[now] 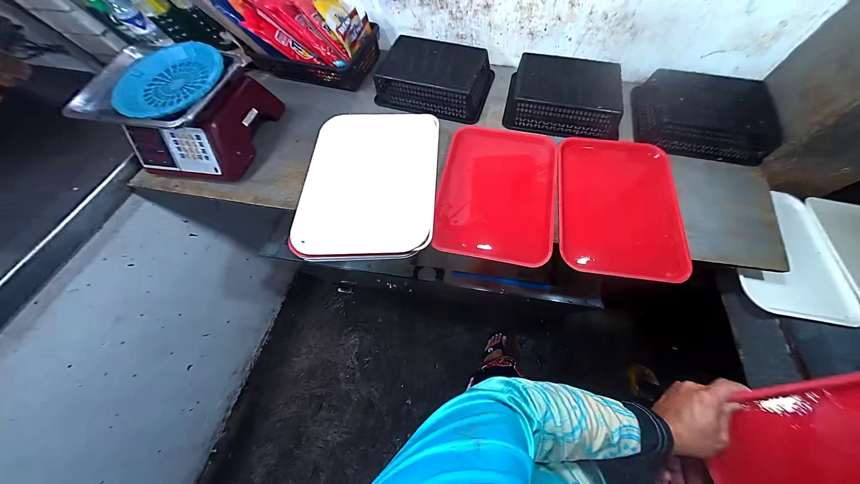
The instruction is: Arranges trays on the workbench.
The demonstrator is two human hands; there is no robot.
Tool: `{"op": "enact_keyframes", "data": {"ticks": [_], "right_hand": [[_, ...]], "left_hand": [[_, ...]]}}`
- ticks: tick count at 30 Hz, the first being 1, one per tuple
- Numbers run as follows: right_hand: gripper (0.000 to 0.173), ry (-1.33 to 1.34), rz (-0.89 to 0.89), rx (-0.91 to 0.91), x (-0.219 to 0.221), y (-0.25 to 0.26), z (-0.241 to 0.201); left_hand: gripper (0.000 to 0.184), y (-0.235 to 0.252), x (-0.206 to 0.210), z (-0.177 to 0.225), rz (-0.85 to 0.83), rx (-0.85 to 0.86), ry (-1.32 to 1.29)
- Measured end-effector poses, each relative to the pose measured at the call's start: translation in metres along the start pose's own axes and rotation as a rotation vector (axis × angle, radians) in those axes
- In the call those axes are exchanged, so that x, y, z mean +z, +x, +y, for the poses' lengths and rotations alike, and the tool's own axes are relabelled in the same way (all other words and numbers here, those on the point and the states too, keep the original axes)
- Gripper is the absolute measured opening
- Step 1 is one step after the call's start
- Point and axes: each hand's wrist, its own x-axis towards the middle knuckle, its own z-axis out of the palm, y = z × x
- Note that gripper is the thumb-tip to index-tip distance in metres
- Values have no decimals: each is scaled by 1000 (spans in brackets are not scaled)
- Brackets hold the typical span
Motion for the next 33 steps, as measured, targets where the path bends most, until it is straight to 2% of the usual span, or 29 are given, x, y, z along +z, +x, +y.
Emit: {"op": "enact_keyframes", "data": {"ticks": [1,2,5,8,10,12,14,16,17,19,21,23,26,27,31,33], "right_hand": [[54,47,-98,-40,-14,19,11],[52,50,-107,-66,-7,30,17],[33,18,15,-97,56,46,27],[25,-5,-56,-9,112,59,41],[25,-35,-116,66,142,74,56],[24,-77,-172,119,167,87,78],[22,-131,-210,166,192,95,102],[18,-190,-252,215,214,100,125],[17,-217,-269,238,222,102,136],[14,-262,-298,267,241,106,157],[16,-332,-315,287,258,107,173],[25,-437,-338,330,268,111,183],[37,-623,-390,432,272,115,186],[40,-690,-422,458,270,115,184],[38,-832,-494,500,255,107,178],[38,-853,-453,494,244,101,176]], "left_hand": [[38,-5,-13,-4,68,-50,-26],[39,-10,-28,-6,138,-100,-41],[41,-25,-89,-7,242,-245,-39],[41,-46,-178,-13,261,-276,88],[39,-74,-265,-6,410,-254,198],[37,-120,-370,6,695,-311,240],[37,-178,-479,0,1029,-436,332],[45,-242,-582,-24,1280,-657,537],[52,-274,-623,-37,1333,-774,585],[57,-317,-676,-56,1286,-1009,601],[48,-334,-699,-64,1172,-1127,616],[40,-339,-706,-62,1110,-1167,637],[52,-349,-714,-65,1076,-1208,641],[51,-351,-716,-65,1040,-1213,636],[38,-343,-723,-59,823,-1223,760],[41,-341,-726,-56,812,-1244,814]]}}
